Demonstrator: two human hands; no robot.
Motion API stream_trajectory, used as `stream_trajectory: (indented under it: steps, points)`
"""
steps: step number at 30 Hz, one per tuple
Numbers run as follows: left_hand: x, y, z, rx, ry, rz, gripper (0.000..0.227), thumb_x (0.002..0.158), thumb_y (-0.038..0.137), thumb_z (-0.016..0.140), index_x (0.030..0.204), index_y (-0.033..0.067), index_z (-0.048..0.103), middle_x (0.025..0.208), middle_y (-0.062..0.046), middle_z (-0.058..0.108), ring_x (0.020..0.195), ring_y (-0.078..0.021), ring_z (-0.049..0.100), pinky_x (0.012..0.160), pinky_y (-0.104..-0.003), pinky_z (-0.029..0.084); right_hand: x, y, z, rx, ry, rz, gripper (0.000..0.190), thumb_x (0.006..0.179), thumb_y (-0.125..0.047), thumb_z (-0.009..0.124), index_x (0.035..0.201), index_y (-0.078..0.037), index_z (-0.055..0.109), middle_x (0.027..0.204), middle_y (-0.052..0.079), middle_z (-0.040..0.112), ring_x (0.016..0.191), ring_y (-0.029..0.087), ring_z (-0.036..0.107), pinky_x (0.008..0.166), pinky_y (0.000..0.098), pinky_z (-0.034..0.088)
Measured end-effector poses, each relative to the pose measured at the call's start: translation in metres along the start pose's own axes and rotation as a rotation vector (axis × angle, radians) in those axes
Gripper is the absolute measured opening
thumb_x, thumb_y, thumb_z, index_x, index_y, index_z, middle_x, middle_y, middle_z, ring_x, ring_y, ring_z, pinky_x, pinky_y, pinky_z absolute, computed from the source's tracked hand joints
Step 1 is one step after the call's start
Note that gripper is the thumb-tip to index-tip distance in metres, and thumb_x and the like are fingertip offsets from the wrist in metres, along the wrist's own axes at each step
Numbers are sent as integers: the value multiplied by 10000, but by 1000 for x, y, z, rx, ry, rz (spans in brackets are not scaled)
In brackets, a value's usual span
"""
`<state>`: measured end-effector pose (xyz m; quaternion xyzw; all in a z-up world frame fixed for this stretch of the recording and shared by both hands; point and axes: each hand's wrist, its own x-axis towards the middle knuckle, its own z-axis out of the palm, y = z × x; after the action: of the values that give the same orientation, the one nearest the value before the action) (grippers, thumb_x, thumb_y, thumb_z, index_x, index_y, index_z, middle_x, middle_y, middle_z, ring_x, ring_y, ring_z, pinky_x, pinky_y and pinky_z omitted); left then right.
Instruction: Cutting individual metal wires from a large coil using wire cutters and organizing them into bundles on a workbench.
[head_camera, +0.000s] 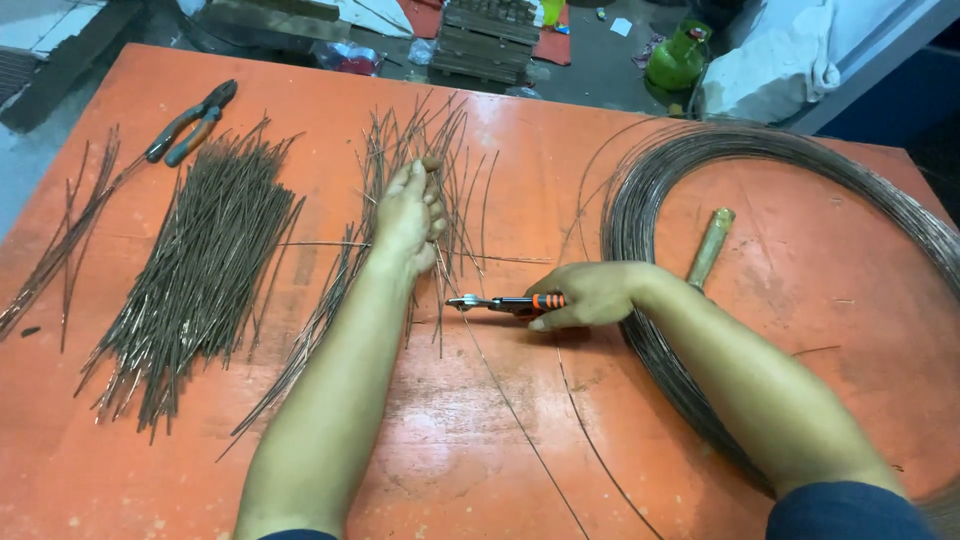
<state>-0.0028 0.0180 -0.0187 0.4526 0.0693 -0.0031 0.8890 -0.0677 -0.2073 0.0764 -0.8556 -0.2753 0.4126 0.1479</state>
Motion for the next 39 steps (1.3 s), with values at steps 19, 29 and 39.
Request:
stream_trajectory:
  steps: [19,29,39]
  points:
    - [4,2,0,-5,5,-29,274,1094,313,400,1180,138,593,688,51,331,444,-28,291,330,-138,259,0,-3,6,-7,39,68,394,878,-378,702,1157,-100,718,1046,228,732,991,391,692,850,445,555]
    - [-42,-12,-7,86,34,-190,405,1084,309,395,1395,78,515,1371,-237,608,1141,-415,670,895,-477,589,7,40,-19,30,235,163,390,906,-359,671,1159,-66,715,1069,259,724,1036,425,674,893,491,531]
    - [-97,-59,2,-13,-48,-391,365,1074,318,457,1322,99,611,1060,-136,715,906,-264,749,766,-447,646,23,50,-21,74,279,194,347,890,-391,695,1064,-96,747,1011,204,754,996,377,698,868,461,541]
